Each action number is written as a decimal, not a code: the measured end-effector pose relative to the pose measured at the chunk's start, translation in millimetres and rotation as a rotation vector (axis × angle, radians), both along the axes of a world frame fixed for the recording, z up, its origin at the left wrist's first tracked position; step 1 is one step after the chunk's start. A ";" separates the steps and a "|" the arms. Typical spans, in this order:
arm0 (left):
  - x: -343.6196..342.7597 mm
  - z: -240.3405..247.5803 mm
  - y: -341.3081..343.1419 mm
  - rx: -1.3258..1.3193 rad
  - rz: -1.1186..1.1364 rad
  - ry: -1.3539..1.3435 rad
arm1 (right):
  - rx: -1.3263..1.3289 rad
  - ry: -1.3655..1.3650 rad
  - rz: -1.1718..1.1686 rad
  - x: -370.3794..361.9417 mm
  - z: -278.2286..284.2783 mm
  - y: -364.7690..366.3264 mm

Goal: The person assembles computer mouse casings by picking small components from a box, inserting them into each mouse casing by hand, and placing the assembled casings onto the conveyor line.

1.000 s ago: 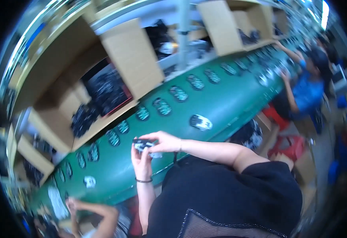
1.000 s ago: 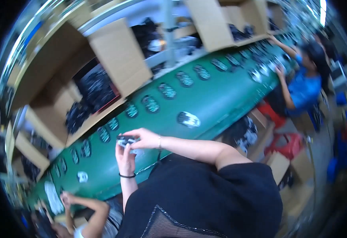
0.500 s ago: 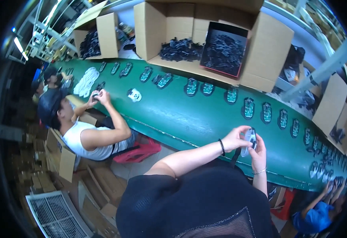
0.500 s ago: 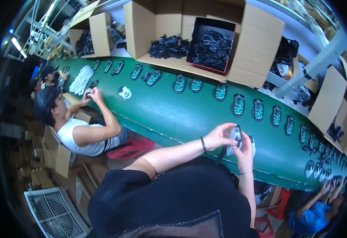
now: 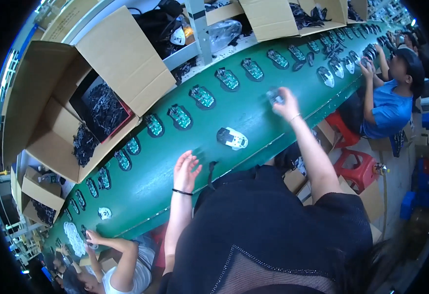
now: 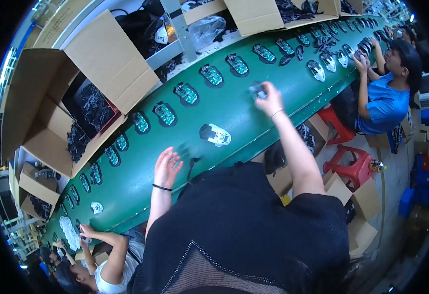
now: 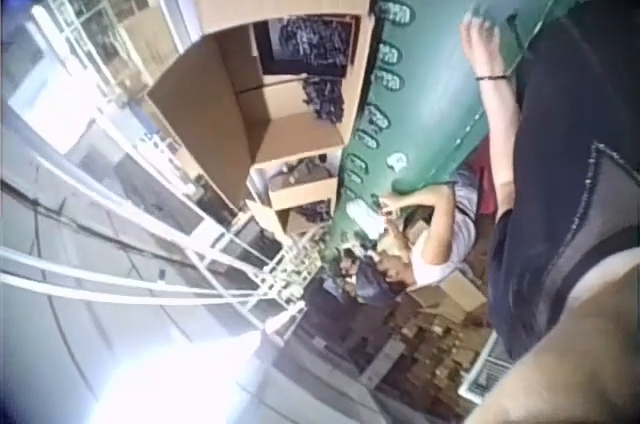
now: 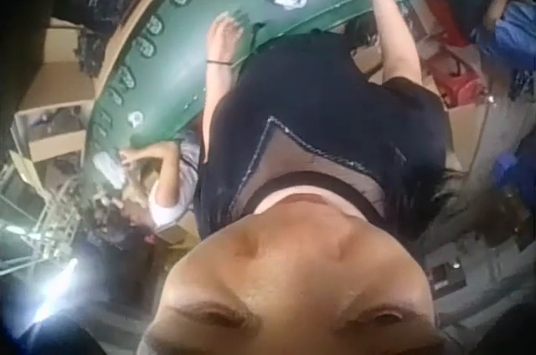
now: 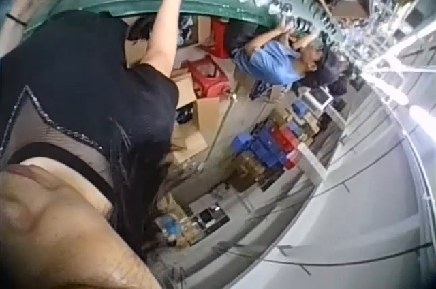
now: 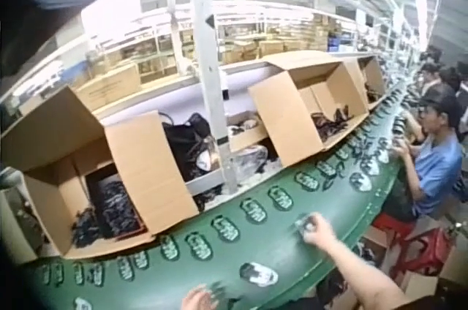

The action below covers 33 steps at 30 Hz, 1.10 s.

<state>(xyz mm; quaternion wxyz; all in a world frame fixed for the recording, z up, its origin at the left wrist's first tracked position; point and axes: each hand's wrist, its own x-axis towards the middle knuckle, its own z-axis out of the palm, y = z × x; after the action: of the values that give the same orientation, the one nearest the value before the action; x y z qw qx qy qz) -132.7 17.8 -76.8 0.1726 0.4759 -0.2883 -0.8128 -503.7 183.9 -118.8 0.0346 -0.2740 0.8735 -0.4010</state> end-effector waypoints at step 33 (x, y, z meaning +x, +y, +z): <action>164.0 36.6 -39.5 0.088 0.597 0.580 | -0.045 0.461 0.953 290.7 93.7 -445.1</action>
<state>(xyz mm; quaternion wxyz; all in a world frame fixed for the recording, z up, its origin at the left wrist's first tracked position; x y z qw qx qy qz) 31.3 -21.7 -40.3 0.4541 0.2968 -0.0422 -0.8390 -213.0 -261.2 -25.1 0.0141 -0.7225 0.6280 -0.2888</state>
